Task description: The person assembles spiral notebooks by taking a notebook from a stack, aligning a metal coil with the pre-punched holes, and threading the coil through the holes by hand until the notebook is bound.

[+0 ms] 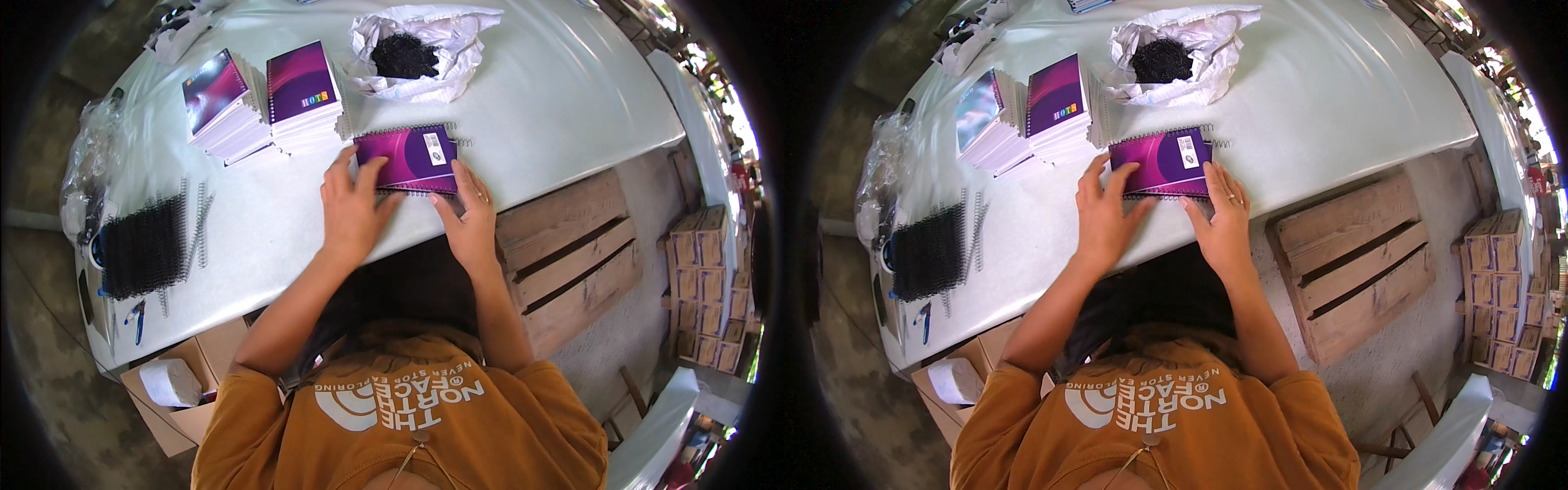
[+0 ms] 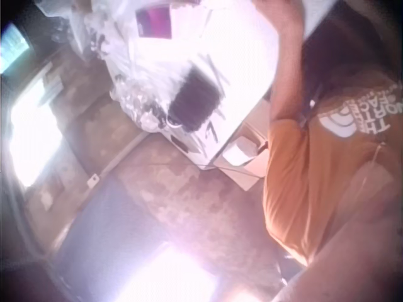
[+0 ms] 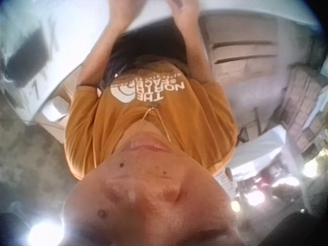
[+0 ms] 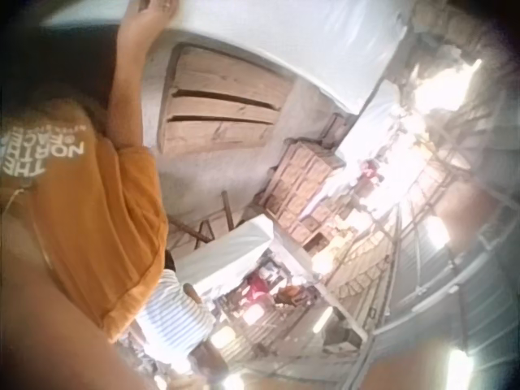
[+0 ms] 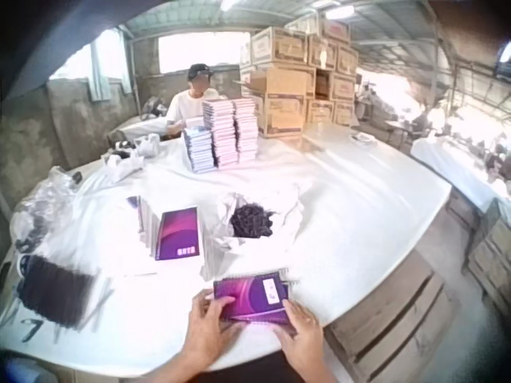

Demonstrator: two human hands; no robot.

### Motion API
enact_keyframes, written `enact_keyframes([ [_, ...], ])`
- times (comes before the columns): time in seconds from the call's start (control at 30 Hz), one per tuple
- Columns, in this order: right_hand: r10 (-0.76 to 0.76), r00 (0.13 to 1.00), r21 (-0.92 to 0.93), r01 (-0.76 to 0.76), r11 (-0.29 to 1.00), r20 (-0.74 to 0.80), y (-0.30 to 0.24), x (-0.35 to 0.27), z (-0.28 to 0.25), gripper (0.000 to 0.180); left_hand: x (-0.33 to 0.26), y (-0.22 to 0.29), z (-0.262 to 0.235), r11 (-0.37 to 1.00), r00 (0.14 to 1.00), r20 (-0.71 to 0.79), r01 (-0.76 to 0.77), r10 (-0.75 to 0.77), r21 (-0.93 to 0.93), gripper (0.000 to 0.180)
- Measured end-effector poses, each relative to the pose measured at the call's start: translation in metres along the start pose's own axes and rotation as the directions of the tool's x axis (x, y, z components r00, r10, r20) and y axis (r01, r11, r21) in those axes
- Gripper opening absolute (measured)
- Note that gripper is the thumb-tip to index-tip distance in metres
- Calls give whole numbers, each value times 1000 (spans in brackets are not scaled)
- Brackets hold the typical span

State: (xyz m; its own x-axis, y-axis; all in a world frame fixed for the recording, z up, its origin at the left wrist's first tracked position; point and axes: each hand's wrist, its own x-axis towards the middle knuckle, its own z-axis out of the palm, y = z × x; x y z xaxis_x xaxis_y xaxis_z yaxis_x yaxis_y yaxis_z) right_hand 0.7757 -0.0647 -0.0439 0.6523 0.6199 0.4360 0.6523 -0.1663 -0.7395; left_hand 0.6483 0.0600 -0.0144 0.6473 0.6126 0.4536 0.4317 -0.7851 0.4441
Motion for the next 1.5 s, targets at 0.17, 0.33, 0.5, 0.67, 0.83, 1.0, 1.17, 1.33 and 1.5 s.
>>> enact_keyframes([
  [0.17, -105, 965, 16, 112, 994, -240, 12, -7, 14, 42, 13, -17, -8, 973, 990, 141, 38, -5, -229, 45],
  [0.33, -53, 965, 74, 74, 994, -258, -2, -3, 12, 38, 16, -27, -5, 931, 993, 116, 74, -34, -358, 33],
  [0.5, -83, 961, 60, 102, 993, -264, 0, -2, 12, 37, 24, -27, -16, 898, 957, 255, 232, -141, -373, 30],
  [0.67, -140, 955, 3, 146, 989, -261, -3, -1, 5, 42, 19, -25, -48, 967, 965, -106, -246, 239, -61, 30],
  [0.83, -279, 915, 23, 298, 954, -291, -32, -4, 0, 29, 66, -81, -141, 814, 935, -287, -5, 210, 581, 40],
  [1.0, -351, 915, 337, 401, 852, -200, -65, 1, 23, 23, 86, -87, -183, 888, 998, -53, 61, -41, 456, 27],
  [1.17, -395, 917, 483, 369, 794, -50, -84, 0, 41, 21, 107, -97, -205, 975, 967, 157, 181, -200, 126, 23],
  [1.33, -390, 921, 517, 323, 793, 22, -89, -6, 46, 21, 111, -97, -204, 964, 984, 175, -10, -38, 266, 25],
  [1.5, -383, 923, 522, 306, 796, 43, -85, -8, 46, 21, 110, -98, -205, 939, 974, 216, -135, 67, 316, 25],
])
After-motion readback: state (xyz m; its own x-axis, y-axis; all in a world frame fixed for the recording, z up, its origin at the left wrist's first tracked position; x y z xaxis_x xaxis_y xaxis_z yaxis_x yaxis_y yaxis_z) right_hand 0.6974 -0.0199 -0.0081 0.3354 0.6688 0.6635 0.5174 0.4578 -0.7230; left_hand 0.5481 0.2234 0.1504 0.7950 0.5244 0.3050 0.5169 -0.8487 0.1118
